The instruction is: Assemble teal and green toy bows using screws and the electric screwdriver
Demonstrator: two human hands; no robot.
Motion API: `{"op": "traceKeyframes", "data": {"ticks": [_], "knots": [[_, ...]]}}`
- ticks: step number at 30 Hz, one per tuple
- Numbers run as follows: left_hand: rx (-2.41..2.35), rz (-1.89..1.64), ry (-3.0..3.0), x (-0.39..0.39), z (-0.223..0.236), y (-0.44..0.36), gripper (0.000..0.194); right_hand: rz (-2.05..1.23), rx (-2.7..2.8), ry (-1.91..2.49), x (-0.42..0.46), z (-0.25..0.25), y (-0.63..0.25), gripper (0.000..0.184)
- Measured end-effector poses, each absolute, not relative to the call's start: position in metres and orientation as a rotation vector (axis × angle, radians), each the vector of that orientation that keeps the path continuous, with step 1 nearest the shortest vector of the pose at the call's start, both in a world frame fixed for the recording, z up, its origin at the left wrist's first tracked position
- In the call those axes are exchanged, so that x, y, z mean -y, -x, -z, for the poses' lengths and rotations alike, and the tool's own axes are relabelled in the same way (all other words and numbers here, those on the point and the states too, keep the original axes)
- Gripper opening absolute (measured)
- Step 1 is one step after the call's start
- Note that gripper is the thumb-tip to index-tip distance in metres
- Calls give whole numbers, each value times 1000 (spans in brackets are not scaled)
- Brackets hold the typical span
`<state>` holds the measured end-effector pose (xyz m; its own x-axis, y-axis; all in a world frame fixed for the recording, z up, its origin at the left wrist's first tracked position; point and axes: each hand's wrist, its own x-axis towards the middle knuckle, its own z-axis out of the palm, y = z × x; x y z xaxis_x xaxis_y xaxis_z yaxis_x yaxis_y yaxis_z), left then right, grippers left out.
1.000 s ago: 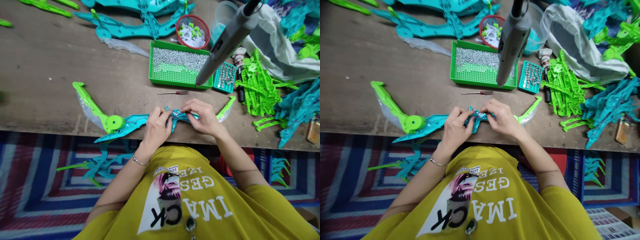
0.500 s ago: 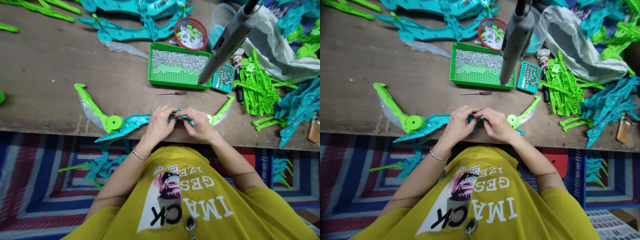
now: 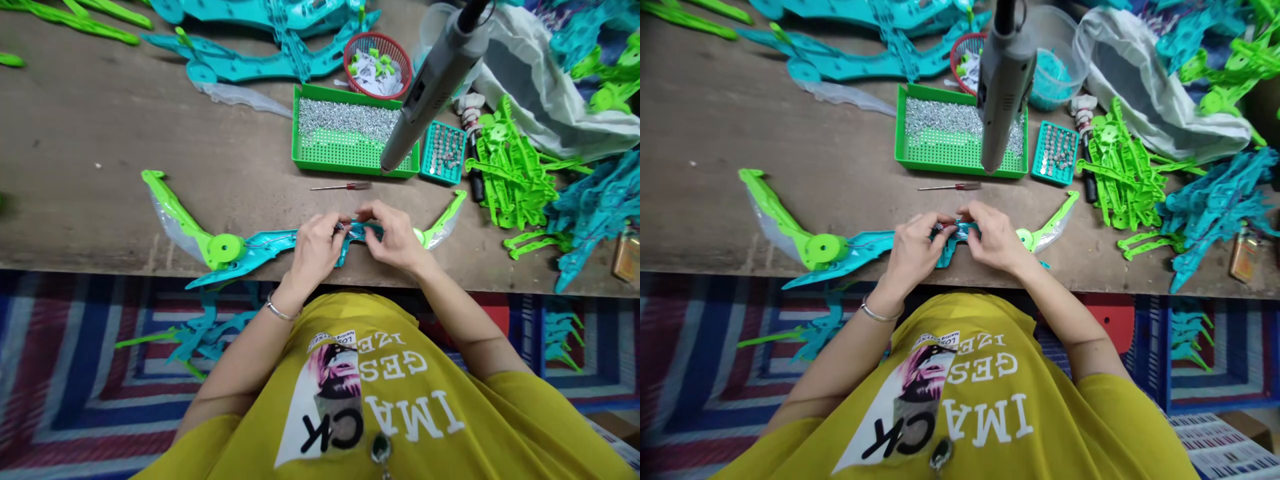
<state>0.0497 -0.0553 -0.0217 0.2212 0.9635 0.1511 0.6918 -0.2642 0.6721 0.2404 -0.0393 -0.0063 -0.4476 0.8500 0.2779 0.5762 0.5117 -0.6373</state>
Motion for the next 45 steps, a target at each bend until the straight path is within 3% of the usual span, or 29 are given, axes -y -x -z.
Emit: {"op": "traceKeyframes", "data": {"ticks": [14, 23, 33, 38, 45], "knots": [[-1514, -810, -1838, 55, 16, -49, 13, -426, 2179, 1262, 61, 11, -224, 30], [-1384, -714, -1583, 44, 12, -35, 45, -253, 2101, 1243, 79, 33, -206, 12], [-1413, -704, -1640, 47, 8, -37, 45, -556, 1947, 1326, 64, 23, -216, 14], [-1440, -770, -1763, 53, 7, -41, 40, -751, 1938, 1315, 51, 20, -216, 25], [-1516, -826, -1808, 65, 12, -49, 42, -789, 1876, 1333, 51, 24, -216, 17]]}}
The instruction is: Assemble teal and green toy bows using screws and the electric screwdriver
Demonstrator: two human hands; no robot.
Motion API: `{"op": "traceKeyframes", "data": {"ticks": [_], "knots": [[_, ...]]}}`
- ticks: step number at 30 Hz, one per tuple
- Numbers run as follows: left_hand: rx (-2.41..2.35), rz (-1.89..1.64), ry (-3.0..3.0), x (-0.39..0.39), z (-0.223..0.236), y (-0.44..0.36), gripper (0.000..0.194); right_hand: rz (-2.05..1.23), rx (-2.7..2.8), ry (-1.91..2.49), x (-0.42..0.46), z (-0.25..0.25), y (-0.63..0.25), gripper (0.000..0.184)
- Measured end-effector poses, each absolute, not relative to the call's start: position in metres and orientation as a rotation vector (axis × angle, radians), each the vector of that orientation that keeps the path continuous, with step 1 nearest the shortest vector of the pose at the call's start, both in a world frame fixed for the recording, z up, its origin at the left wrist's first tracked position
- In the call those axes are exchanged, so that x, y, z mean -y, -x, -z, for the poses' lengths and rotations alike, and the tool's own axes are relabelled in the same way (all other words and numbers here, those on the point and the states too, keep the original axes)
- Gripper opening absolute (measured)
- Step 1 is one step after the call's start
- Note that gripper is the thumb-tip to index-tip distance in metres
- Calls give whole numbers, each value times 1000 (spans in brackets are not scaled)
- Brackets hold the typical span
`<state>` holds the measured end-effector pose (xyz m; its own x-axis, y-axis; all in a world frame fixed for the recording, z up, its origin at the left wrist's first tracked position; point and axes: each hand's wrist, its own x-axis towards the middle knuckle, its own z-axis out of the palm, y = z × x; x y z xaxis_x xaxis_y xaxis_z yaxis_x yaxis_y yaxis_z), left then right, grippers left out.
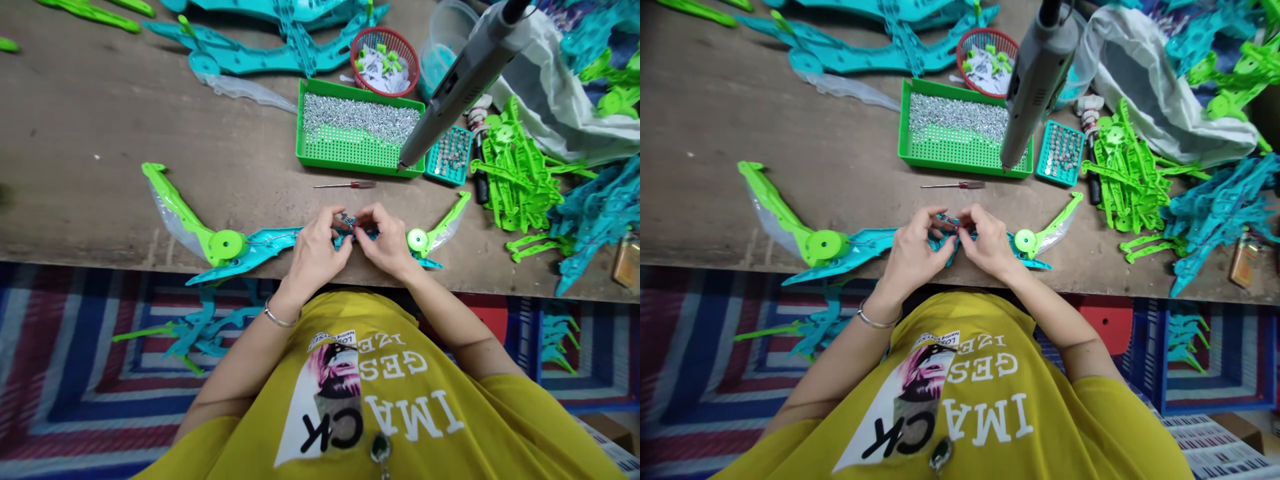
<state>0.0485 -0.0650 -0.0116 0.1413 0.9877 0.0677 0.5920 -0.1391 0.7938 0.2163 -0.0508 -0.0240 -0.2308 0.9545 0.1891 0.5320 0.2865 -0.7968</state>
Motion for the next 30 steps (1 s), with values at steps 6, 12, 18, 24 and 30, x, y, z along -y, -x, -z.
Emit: {"op": "traceKeyframes", "data": {"ticks": [6, 12, 18, 24, 30], "knots": [[-1539, -795, -1775, 63, 11, -49, 41, -752, 1915, 1313, 51, 25, -217, 15], [-1508, -811, -1737, 70, 6, -54, 50, -781, 1877, 1330, 49, 23, -219, 17], [-1615, -836, -1727, 71, 9, -63, 53, -824, 1887, 1300, 47, 22, -222, 17], [-1666, -837, -1820, 64, 14, -59, 42, -837, 1938, 1194, 46, 21, -225, 19], [-1656, -909, -1871, 58, 25, -58, 37, -800, 2032, 1102, 43, 18, -234, 20]]}}
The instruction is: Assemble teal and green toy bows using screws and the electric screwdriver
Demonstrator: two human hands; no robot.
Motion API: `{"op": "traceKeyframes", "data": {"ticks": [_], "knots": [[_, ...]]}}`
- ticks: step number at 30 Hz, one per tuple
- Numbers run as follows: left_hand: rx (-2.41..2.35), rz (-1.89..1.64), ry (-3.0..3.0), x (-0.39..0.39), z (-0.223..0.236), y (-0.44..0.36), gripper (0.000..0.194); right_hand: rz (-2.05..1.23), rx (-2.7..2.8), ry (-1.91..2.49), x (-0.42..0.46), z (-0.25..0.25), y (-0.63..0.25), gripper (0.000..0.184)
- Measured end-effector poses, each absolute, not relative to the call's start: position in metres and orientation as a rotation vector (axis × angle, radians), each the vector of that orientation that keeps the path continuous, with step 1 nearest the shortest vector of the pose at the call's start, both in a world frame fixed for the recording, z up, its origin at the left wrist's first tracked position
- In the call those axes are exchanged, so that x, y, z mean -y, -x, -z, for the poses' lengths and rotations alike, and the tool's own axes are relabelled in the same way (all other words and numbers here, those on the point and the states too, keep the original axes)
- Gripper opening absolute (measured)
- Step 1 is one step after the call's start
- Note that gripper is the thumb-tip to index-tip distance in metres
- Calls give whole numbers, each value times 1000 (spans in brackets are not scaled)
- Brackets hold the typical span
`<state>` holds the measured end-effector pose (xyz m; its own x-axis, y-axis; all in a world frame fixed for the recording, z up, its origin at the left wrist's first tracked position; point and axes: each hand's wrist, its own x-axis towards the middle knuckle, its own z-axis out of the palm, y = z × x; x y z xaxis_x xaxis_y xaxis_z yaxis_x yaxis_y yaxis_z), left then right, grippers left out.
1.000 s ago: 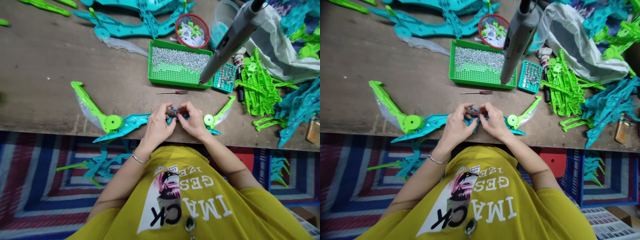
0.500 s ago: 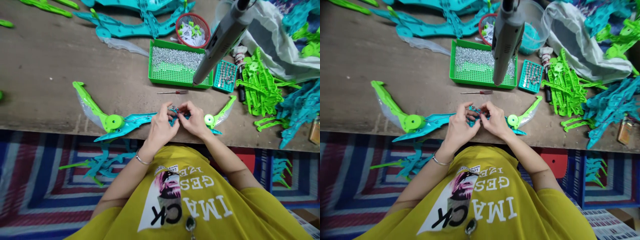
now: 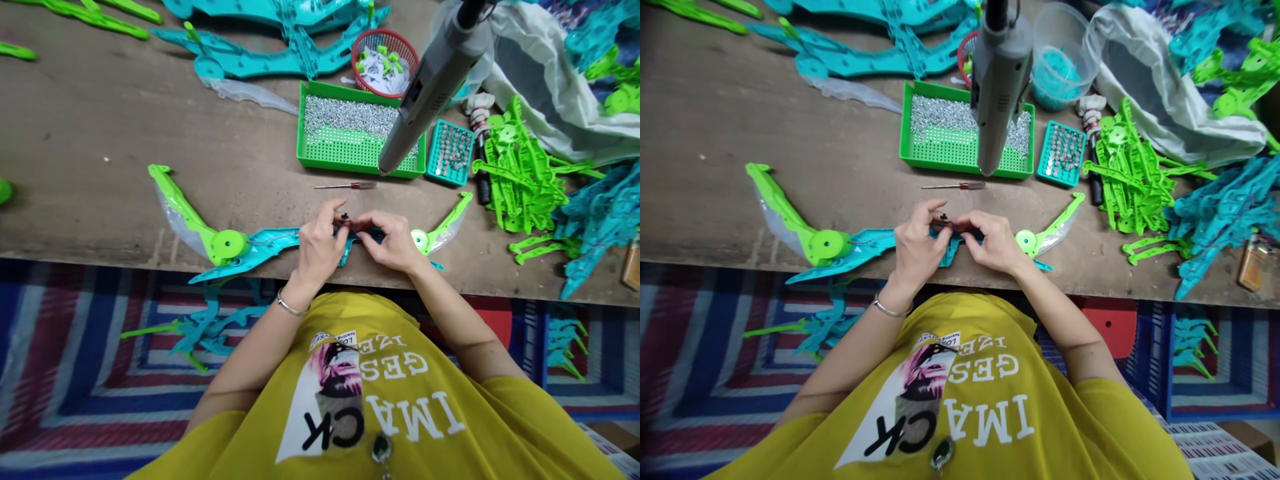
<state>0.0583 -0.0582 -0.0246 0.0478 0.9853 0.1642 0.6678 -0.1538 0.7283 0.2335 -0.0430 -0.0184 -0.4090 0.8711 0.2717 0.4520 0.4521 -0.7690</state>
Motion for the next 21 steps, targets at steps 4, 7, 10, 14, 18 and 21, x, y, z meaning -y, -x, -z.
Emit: {"op": "traceKeyframes", "data": {"ticks": [4, 7, 10, 14, 18, 21], "knots": [[-1612, -883, -1821, 54, 29, -57, 48, -752, 2052, 1078, 40, 19, -235, 15], [-1604, -885, -1806, 50, 31, -54, 58, -773, 2031, 1085, 39, 20, -235, 12], [-1609, -856, -1833, 47, 30, -52, 59, -807, 2003, 1146, 39, 20, -234, 8], [-1552, -769, -1856, 46, 23, -49, 59, -822, 2035, 1219, 39, 22, -233, 11], [-1477, -728, -1886, 50, 15, -46, 56, -765, 2082, 1227, 37, 24, -235, 8], [-1421, -722, -1902, 54, 15, -43, 61, -713, 2102, 1231, 35, 25, -236, 6]]}}
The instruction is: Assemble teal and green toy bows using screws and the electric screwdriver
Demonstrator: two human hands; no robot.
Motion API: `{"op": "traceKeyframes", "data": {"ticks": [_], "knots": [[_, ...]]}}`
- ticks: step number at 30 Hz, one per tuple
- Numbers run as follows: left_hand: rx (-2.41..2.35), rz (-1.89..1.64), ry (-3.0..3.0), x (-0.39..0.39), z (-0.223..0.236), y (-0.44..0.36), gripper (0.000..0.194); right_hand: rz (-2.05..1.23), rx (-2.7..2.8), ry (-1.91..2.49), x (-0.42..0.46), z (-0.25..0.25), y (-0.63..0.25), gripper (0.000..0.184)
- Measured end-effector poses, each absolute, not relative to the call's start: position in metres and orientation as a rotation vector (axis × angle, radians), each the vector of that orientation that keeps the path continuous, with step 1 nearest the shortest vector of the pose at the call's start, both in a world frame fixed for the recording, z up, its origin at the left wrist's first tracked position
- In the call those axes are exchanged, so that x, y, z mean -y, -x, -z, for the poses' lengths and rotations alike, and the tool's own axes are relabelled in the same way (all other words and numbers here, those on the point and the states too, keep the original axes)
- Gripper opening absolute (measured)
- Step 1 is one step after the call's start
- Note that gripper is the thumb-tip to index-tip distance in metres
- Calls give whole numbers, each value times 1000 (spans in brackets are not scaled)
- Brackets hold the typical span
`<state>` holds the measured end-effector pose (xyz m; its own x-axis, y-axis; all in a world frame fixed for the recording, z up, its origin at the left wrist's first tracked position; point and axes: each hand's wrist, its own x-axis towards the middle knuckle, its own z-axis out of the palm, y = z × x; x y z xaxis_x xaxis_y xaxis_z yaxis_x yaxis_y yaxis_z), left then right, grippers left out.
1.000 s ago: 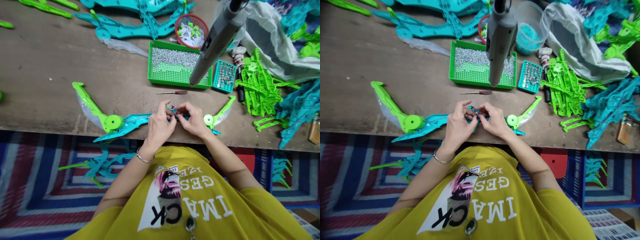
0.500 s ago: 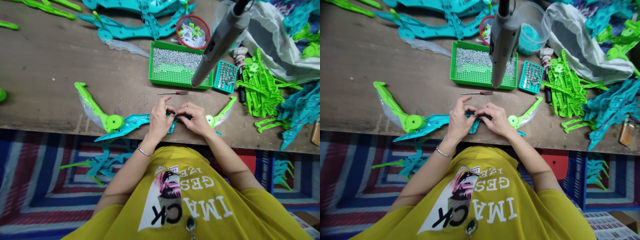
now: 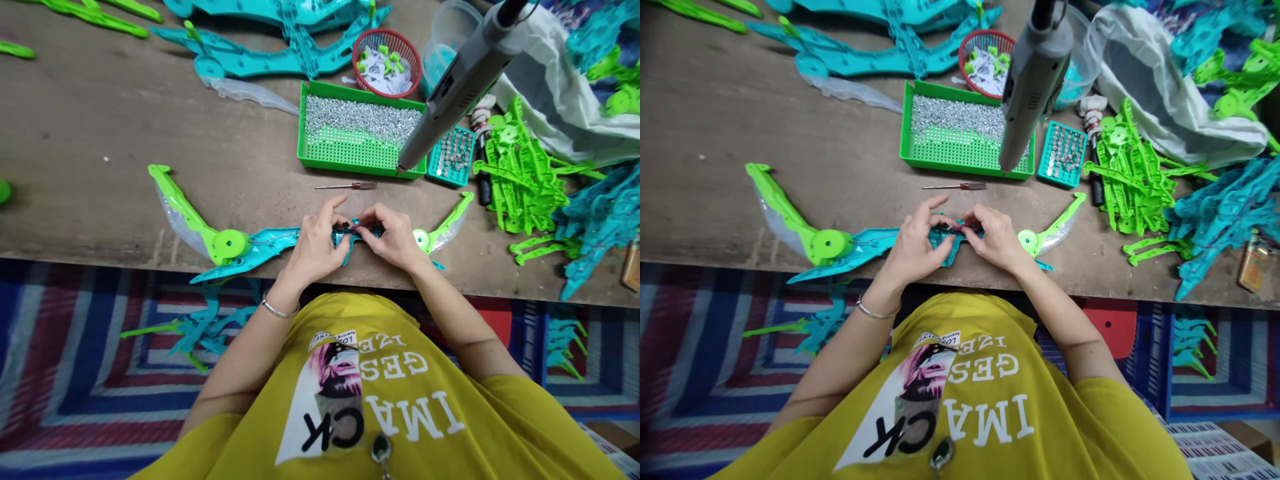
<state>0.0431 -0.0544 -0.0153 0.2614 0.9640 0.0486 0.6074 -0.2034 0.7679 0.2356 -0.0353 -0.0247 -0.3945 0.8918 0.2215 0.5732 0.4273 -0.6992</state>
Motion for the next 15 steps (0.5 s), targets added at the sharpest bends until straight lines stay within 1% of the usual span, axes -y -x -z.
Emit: {"op": "traceKeyframes", "data": {"ticks": [2, 6, 10, 12, 15], "knots": [[-1438, -736, -1891, 55, 17, -43, 61, -644, 2125, 1253, 36, 25, -236, 6], [-1530, -830, -1816, 53, 21, -47, 50, -510, 2175, 1307, 41, 26, -234, 9], [-1603, -883, -1787, 54, 22, -53, 51, -342, 2222, 1324, 54, 28, -229, 6], [-1613, -858, -1817, 56, 22, -54, 52, -251, 2209, 1326, 60, 31, -226, 9], [-1584, -807, -1880, 60, 20, -55, 60, -109, 2178, 1281, 65, 34, -222, 11]]}}
